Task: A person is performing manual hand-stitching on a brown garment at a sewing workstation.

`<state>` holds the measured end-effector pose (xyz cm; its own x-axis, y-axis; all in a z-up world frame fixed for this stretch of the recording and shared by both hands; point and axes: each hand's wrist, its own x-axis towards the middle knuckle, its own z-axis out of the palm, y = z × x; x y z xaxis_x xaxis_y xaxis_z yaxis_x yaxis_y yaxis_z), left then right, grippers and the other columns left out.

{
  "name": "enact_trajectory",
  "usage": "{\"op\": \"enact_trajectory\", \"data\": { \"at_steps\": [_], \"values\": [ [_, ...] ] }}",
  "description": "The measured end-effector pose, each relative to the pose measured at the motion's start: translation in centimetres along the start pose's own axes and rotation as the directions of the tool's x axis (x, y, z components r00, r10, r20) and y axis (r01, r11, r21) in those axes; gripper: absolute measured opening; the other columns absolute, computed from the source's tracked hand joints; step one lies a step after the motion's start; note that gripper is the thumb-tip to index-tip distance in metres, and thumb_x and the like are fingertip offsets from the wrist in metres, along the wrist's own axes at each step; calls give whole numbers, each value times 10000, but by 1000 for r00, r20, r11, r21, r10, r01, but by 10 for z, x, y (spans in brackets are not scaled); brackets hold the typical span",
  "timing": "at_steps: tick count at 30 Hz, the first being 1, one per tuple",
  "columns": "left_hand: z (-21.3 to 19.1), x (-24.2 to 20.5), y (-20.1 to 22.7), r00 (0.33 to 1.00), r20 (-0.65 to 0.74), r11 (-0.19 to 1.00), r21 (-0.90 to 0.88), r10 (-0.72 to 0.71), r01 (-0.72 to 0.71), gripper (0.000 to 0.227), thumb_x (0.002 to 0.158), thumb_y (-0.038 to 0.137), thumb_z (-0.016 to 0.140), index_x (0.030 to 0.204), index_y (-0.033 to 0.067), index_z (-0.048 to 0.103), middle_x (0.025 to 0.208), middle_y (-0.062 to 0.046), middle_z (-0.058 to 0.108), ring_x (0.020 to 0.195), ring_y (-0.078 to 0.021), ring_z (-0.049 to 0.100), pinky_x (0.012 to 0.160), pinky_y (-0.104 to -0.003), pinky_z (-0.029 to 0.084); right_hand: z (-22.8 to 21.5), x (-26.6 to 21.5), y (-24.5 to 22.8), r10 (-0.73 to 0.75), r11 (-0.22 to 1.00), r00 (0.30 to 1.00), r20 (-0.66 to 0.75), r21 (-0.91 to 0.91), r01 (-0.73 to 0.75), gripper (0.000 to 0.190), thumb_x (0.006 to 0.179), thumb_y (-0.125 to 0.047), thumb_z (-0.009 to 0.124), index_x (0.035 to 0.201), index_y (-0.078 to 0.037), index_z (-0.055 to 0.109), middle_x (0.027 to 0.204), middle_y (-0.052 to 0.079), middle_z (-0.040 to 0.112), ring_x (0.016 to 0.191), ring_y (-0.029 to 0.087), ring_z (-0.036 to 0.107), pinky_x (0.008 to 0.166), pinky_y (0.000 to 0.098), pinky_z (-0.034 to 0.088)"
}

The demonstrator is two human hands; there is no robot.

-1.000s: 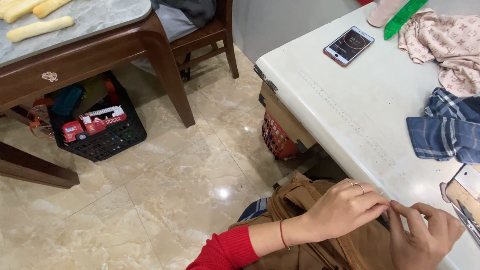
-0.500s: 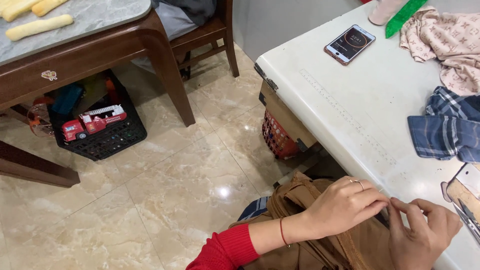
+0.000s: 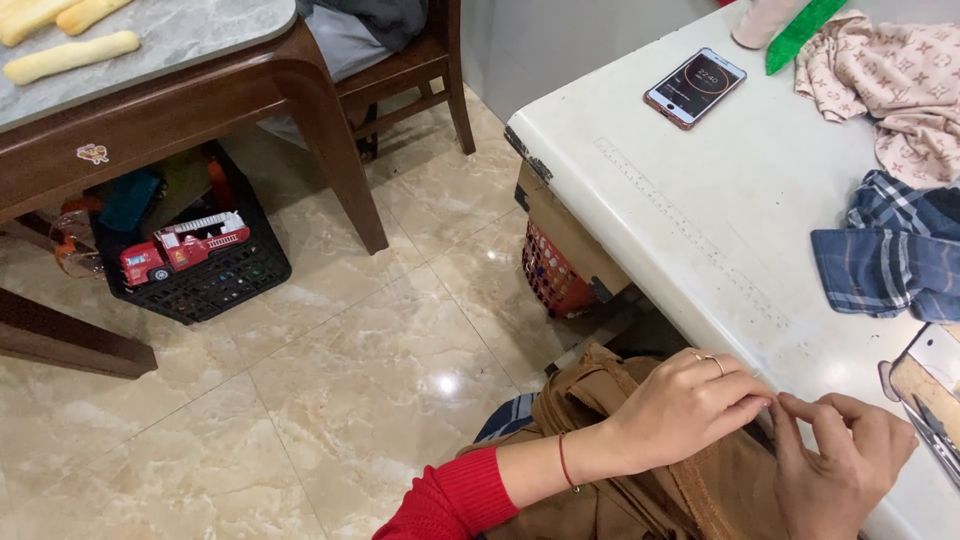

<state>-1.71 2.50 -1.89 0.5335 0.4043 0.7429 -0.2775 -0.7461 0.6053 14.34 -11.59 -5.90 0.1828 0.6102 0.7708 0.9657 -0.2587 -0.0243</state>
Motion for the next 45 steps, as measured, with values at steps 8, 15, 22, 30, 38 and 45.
{"op": "enact_trajectory", "data": {
  "at_steps": [8, 15, 22, 30, 38, 45],
  "values": [
    [-4, 2, -3, 1000, 23, 1000, 3, -9, 9, 89, 1006, 37, 657, 1053, -33, 685, 1029, -138, 714, 947, -265, 690, 889, -425, 557, 5, 6, -1, -3, 1000, 999, 33, 23, 3, 191, 992, -60, 985, 1003, -45, 795, 1012, 130, 606, 1006, 297, 562, 1032, 434, 379],
    [0, 2, -11, 996, 89, 1000, 12, 1, -2, 135, 997, 42, 657, 1112, -20, 690, 1060, -148, 739, 960, -249, 711, 939, -408, 580, -6, 27, -25, 101, 989, 994, 41, 104, -105, 140, 974, -56, 917, 996, -26, 782, 959, 112, 582, 982, 287, 542, 1030, 441, 332],
    [1, 6, -9, 994, -97, 996, 63, -52, 58, 84, 944, 170, 728, 1024, 196, 735, 949, 23, 737, 902, -205, 726, 849, -315, 583, -27, 64, -61, 190, 958, 981, -34, 226, -177, 177, 844, 1, 895, 868, -60, 730, 850, 103, 559, 847, 334, 524, 822, 430, 463],
    [-7, 14, -3, 995, -67, 997, 13, -69, 70, 56, 927, 124, 738, 971, 157, 747, 883, 8, 724, 847, -218, 707, 792, -332, 577, -30, 65, -61, 237, 937, 971, -34, 272, -219, 168, 838, 7, 868, 840, -48, 709, 822, 49, 533, 835, 257, 509, 818, 380, 457],
    [-12, 17, 4, 997, -27, 997, -22, -71, 70, 37, 943, 55, 705, 946, 72, 738, 852, -60, 710, 819, -264, 699, 776, -366, 568, -32, 61, -58, 261, 919, 965, -2, 306, -248, 180, 858, 5, 847, 820, -55, 681, 824, 39, 510, 842, 237, 494, 812, 369, 454],
    [-9, 12, 0, 966, 69, 928, -270, -247, 257, 41, 947, 86, 697, 931, 94, 734, 847, -55, 722, 852, -281, 719, 789, -390, 561, -47, 62, -56, 292, 561, 896, 334, 699, -443, 169, 855, -40, 810, 800, -52, 650, 903, 82, 640, 864, 196, 572, 843, 354, 495]
  ]
}}
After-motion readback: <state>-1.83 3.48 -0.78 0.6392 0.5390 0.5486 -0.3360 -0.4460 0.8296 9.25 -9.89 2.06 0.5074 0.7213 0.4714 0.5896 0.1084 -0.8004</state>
